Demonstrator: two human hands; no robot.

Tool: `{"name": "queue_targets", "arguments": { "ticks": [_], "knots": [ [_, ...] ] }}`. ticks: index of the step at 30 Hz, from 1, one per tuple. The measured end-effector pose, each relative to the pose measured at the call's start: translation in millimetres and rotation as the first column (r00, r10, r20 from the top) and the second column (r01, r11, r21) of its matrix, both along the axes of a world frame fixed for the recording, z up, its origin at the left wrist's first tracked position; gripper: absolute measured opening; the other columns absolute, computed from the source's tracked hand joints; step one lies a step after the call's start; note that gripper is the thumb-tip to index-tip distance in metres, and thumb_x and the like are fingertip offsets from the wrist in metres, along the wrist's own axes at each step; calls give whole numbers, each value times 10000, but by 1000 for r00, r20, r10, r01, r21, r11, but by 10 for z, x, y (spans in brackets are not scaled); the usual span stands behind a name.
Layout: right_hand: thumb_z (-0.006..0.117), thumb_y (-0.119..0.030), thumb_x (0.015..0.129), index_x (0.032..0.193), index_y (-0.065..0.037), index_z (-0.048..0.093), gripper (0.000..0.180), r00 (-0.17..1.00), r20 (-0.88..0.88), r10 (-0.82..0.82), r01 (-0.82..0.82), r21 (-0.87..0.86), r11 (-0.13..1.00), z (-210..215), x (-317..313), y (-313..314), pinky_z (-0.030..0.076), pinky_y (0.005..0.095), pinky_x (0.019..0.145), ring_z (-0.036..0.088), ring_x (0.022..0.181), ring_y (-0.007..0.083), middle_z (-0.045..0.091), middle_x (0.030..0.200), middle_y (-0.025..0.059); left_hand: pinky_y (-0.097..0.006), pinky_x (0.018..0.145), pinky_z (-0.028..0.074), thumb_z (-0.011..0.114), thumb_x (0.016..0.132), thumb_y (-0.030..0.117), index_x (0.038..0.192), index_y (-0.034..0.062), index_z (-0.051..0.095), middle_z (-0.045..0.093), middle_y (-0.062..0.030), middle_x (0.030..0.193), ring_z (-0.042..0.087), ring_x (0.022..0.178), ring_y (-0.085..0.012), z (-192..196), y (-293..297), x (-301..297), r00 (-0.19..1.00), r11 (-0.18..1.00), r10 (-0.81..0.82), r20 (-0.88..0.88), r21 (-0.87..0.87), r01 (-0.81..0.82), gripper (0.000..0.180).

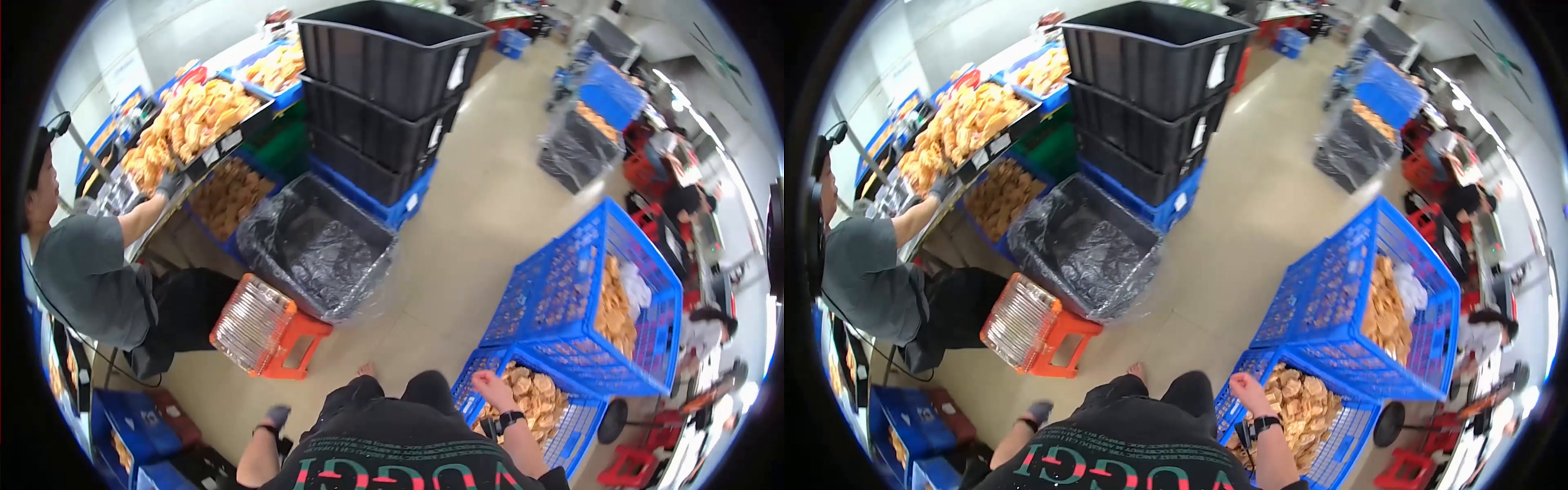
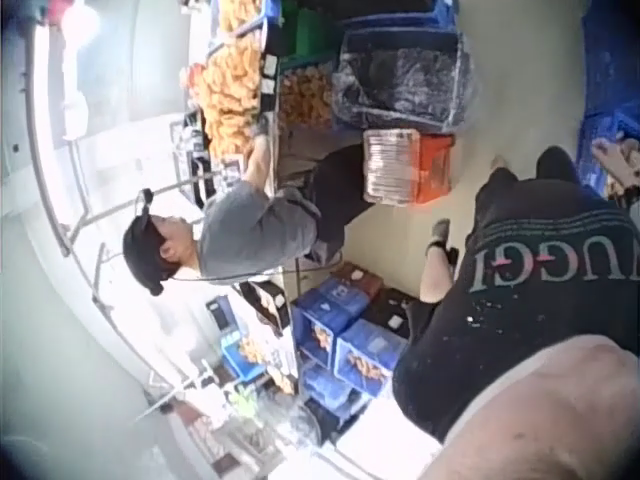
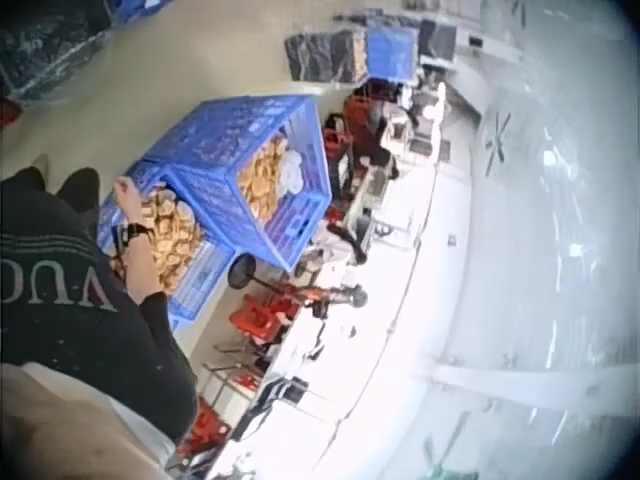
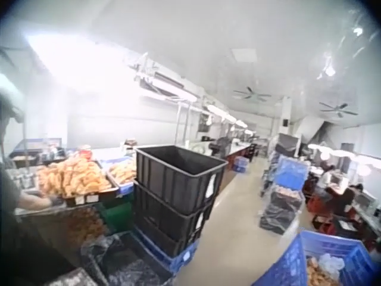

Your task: Sorting waffle-patterned snacks and arranging them into blue plastic crates in a production facility.

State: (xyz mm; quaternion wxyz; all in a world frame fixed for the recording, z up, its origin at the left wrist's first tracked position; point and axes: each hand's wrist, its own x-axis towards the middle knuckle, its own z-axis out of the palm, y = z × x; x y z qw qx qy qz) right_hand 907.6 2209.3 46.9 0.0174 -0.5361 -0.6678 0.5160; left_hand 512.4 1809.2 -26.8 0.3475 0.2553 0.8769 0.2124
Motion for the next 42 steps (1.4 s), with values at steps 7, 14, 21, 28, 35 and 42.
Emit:
{"name": "queue_targets", "arguments": {
  "ticks": [7,14,21,28,35,42],
  "knots": [
    [637,-205,901,1159,-37,542,322,971,151,184,-124,-339,933,-16,-324,1395,514,301,681,630,827,158,631,873,68,-367,916,444,521,933,317,1169,-20,590,648,-215,1068,610,1045,-276,590,1918,-1024,884,856,413,219,238,-459,417],
    [559,-186,957,1201,-8,528,304,971,50,234,-220,572,790,1052,-2306,4433,467,341,893,588,987,207,625,1084,130,-358,1020,398,521,927,344,1193,-35,589,609,-221,1206,547,1183,-322,492,2701,-374,841,850,486,239,96,-518,468],
    [458,-202,1001,1333,9,444,394,768,-295,569,146,945,293,3407,-4805,5109,327,328,1055,466,1213,214,504,1303,123,-388,1044,385,491,913,357,1198,4,606,591,-192,1251,527,1202,-339,-16,2352,483,552,624,760,343,-150,-767,468],
    [331,-423,1014,1271,4,473,518,484,-42,874,-19,998,58,3968,-5573,4793,293,412,1081,453,1251,288,505,1313,158,-367,1068,359,498,914,388,1247,9,578,565,-190,1294,498,1245,-311,235,3057,-280,532,574,793,298,-71,-815,511],
    [300,-432,1010,982,-18,584,503,493,92,865,-32,996,-87,3745,-5861,4811,386,420,935,545,992,308,593,997,144,-377,998,419,519,922,382,1215,12,587,597,-196,1235,542,1184,-326,406,3578,-619,453,412,848,276,196,-890,477],
    [366,-350,1025,965,-23,649,436,453,180,873,104,962,-252,3913,-5850,4363,459,425,802,599,845,320,644,906,138,-373,1070,354,449,934,470,1288,59,561,536,-163,1338,490,1249,-318,-29,3769,-259,551,573,766,331,36,-819,554]
  ]
}}
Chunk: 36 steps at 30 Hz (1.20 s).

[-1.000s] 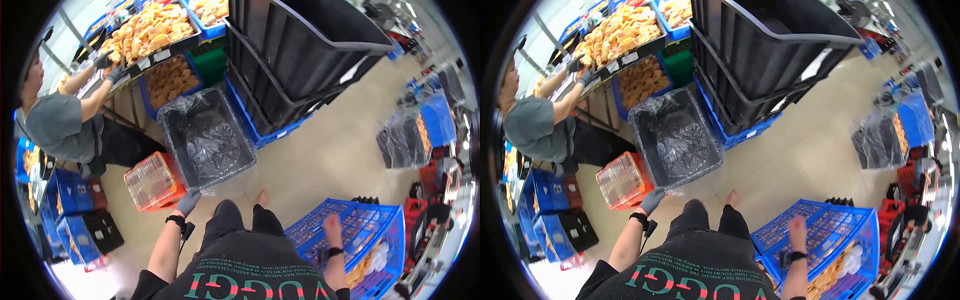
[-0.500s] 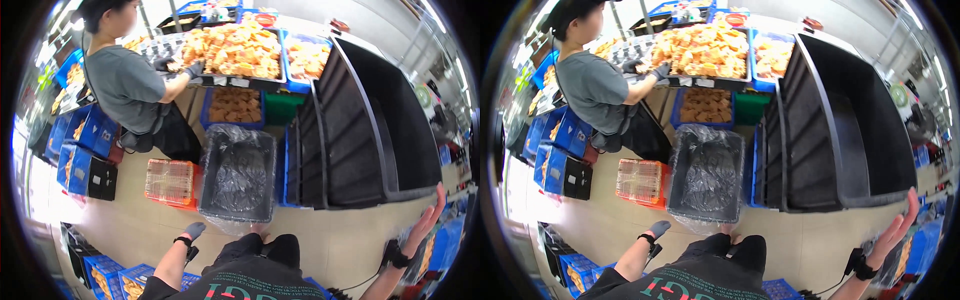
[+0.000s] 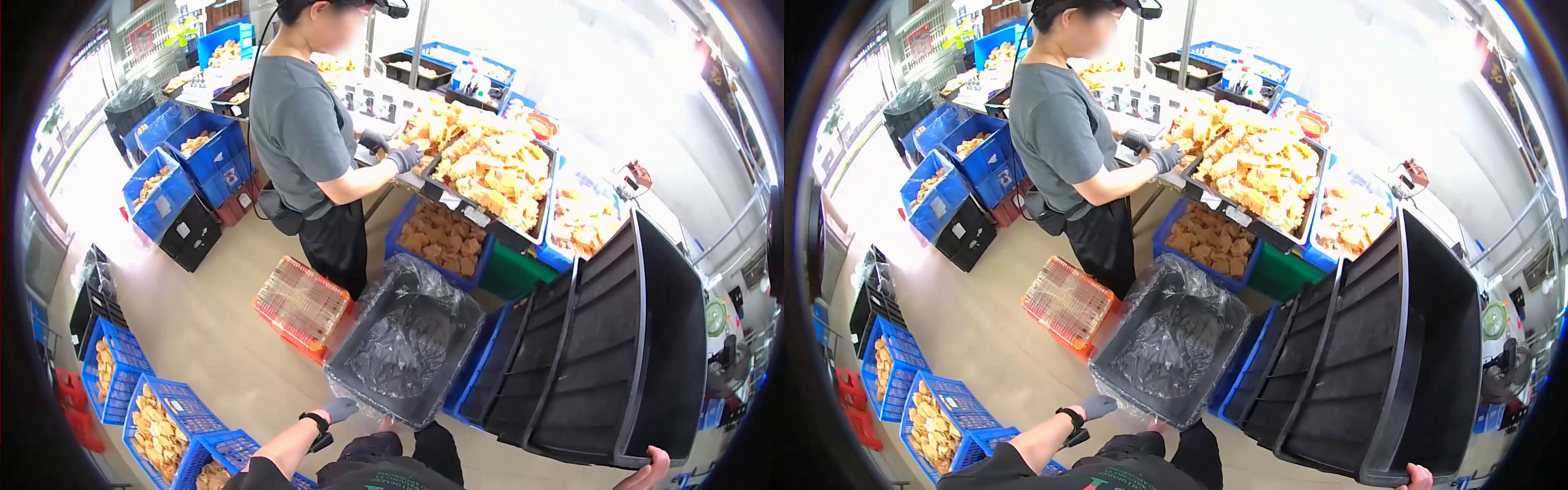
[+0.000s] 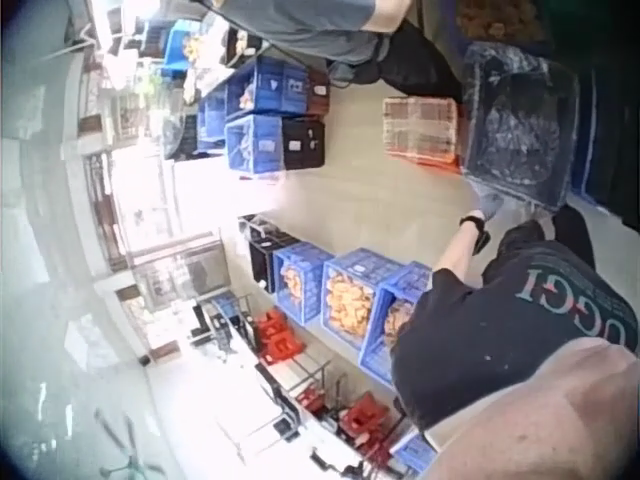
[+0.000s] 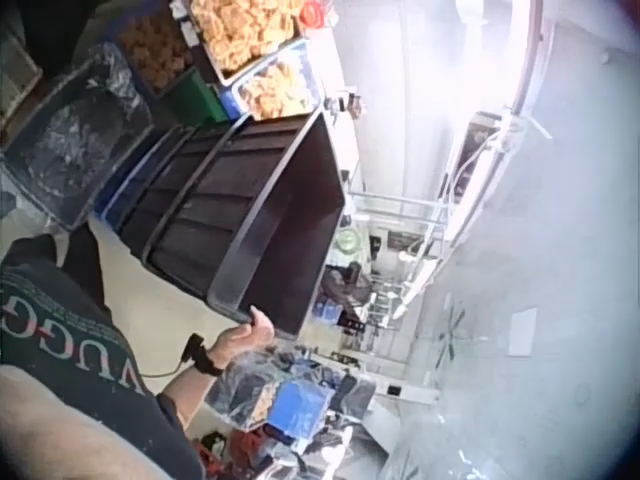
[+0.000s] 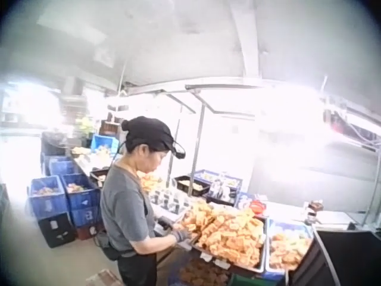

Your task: Sorting waffle-patterned snacks and arranging them into blue plastic crates in a production facility.

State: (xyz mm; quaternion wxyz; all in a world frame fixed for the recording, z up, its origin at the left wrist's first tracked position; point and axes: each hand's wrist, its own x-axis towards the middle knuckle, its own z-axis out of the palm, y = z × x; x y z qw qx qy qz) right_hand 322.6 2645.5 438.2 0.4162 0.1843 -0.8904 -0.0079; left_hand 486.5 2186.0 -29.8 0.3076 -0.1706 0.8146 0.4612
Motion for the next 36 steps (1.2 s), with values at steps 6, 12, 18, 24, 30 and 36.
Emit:
{"name": "queue_targets", "arguments": {
  "ticks": [6,12,18,24,30,36],
  "knots": [
    [456,-582,928,1060,-8,630,614,990,140,-16,10,42,999,105,85,169,429,450,872,574,950,363,633,1010,163,-375,1067,353,458,929,445,1286,50,559,542,-176,1325,495,1242,-325,84,-9,-347,997,998,-67,-22,-6,67,542],
    [492,-580,903,1037,-30,630,583,974,199,-111,95,87,992,159,36,196,427,450,861,568,943,371,624,990,169,-384,991,416,475,921,415,1224,49,595,610,-190,1209,559,1150,-348,138,48,-1059,980,990,-140,-143,-20,138,491],
    [664,-226,809,996,-28,621,276,962,190,-194,165,158,974,186,-18,384,441,467,828,570,904,386,617,958,184,-405,969,429,511,896,380,1177,41,620,605,-207,1201,555,1145,-362,242,302,-1702,937,997,-56,-345,34,72,454],
    [666,-157,790,1025,-33,622,269,951,175,-255,223,184,957,181,-35,1011,453,450,841,575,943,383,625,1008,176,-404,992,413,492,894,425,1199,55,608,596,-211,1217,547,1154,-369,-61,334,-1220,945,993,-30,-327,97,65,494],
    [638,-217,862,1154,-64,601,332,882,308,-356,324,153,934,209,-63,1967,423,447,928,561,1063,367,604,1149,200,-400,1021,390,420,928,407,1241,67,589,552,-187,1301,529,1190,-345,-559,138,-342,984,996,-36,-172,73,49,492],
    [635,-207,862,1400,-26,394,617,638,532,-557,483,287,827,525,-169,2462,329,409,1087,406,1310,350,445,1405,197,-406,1041,378,395,957,333,1207,13,593,563,-204,1284,524,1204,-325,-1259,-91,213,953,949,-294,-72,-142,282,452]
  ]
}}
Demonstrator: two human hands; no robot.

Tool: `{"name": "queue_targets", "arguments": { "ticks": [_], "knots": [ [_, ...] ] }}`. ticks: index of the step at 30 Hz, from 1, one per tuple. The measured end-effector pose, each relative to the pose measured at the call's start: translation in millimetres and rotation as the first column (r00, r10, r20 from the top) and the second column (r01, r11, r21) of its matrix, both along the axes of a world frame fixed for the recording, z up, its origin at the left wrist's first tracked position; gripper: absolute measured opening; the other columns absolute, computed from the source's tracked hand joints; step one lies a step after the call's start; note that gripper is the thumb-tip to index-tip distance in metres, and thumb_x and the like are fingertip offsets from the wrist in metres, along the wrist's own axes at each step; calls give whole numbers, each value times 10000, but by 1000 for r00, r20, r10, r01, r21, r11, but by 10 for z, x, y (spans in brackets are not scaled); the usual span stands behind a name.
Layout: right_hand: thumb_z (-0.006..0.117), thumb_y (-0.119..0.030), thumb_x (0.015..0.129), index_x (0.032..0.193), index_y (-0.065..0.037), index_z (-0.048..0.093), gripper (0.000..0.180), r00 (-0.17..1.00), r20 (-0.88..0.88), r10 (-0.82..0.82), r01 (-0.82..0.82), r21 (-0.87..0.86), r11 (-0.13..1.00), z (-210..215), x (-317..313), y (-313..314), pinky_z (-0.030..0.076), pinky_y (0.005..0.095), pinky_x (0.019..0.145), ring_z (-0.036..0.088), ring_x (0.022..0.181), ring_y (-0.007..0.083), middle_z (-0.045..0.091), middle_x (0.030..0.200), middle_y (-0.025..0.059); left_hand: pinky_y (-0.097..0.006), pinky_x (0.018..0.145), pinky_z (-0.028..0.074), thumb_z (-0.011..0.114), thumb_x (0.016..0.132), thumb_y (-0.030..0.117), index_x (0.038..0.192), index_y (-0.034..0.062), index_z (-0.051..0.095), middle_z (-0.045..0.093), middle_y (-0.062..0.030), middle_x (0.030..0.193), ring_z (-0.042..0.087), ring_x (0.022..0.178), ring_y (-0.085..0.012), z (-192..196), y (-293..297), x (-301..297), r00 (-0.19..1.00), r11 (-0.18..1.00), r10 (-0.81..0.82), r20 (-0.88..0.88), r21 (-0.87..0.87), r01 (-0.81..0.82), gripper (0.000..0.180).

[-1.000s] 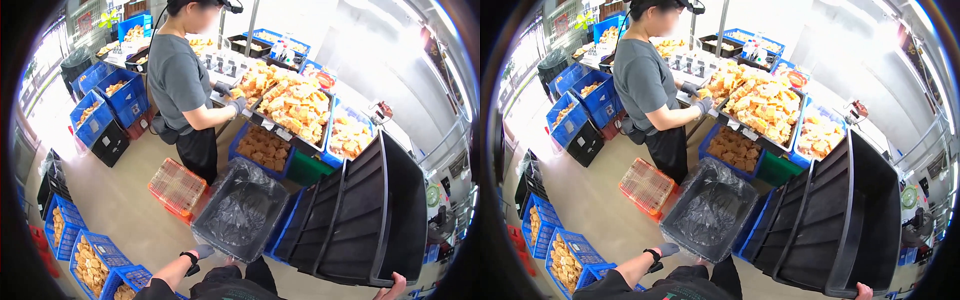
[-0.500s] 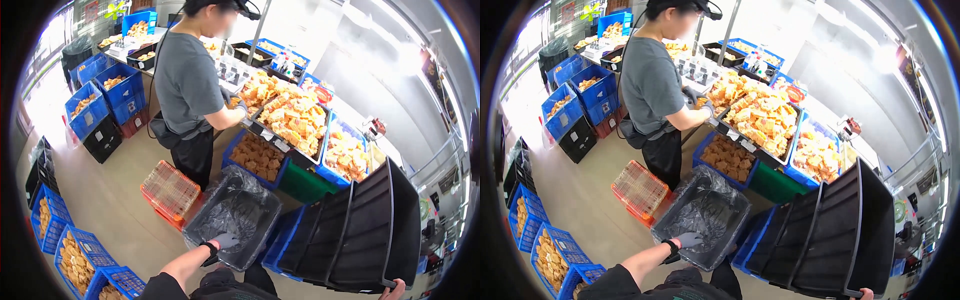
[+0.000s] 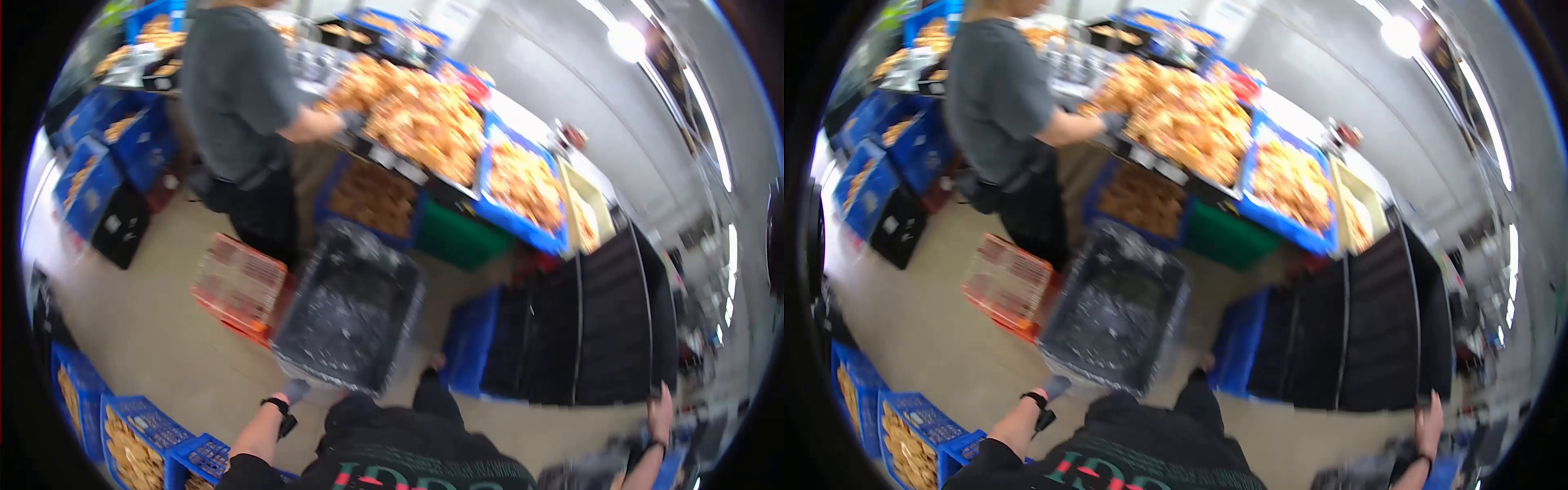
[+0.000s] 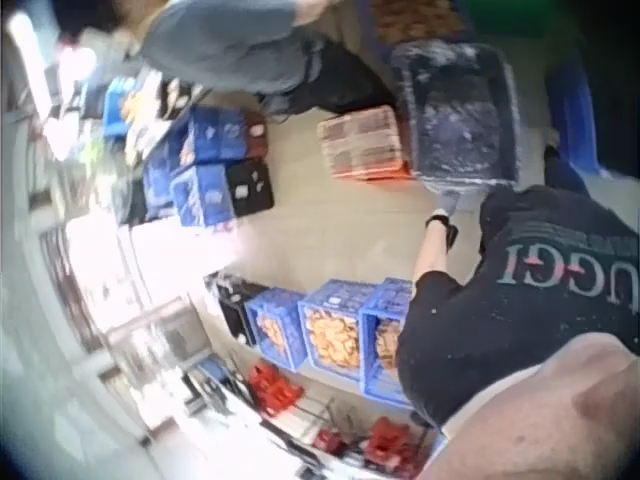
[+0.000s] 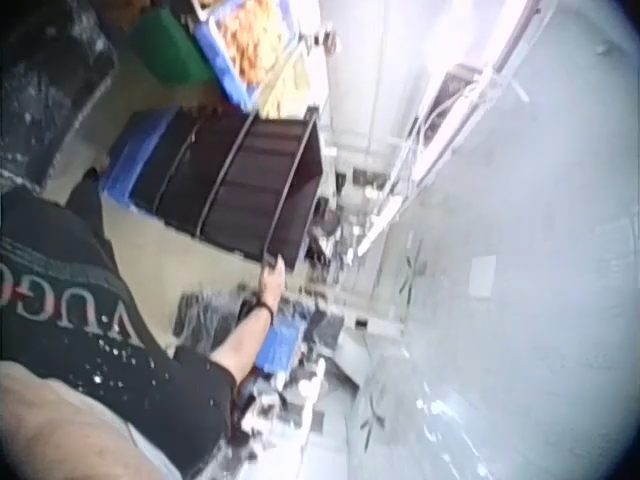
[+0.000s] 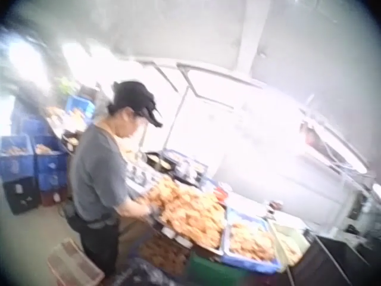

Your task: Sorting waffle-patterned snacks and arranging them into blue plastic crates in a production facility.

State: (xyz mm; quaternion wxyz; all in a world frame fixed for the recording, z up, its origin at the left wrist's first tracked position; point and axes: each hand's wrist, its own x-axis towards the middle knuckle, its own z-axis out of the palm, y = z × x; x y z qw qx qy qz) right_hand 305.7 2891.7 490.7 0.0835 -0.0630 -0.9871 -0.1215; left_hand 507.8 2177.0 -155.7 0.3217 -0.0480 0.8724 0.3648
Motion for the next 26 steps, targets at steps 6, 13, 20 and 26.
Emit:
{"name": "queue_targets", "arguments": {
  "ticks": [6,13,20,26],
  "knots": [
    [699,-105,715,1300,-56,504,619,960,22,-280,263,276,924,539,-374,-469,433,424,992,530,1183,339,576,1249,186,-386,1043,380,504,892,376,1212,-17,590,567,-228,1272,517,1210,-364,845,141,-352,786,737,608,110,291,-610,514],
    [666,-72,803,1118,-13,619,324,880,66,470,-414,-377,828,-102,-1289,-2427,499,343,856,637,961,272,656,1042,136,-404,1046,375,465,925,363,1234,-4,573,572,-217,1263,508,1216,-354,896,788,-416,868,846,494,43,207,-492,492],
    [673,-120,870,1153,-25,606,306,739,411,534,-41,-764,644,-1458,-2040,-2330,533,286,776,668,854,146,689,933,108,-370,1016,403,505,904,329,1214,2,589,602,-204,1219,539,1180,-332,1294,1622,-1012,769,715,617,167,289,-636,458],
    [645,-160,872,1175,-32,582,335,425,279,861,-197,-900,389,-2654,-3180,-2870,529,359,788,662,938,271,659,1021,162,-353,1039,383,518,924,366,1236,23,581,582,-182,1261,523,1212,-291,2126,2172,-1790,656,609,732,182,256,-751,469]
  ]
}}
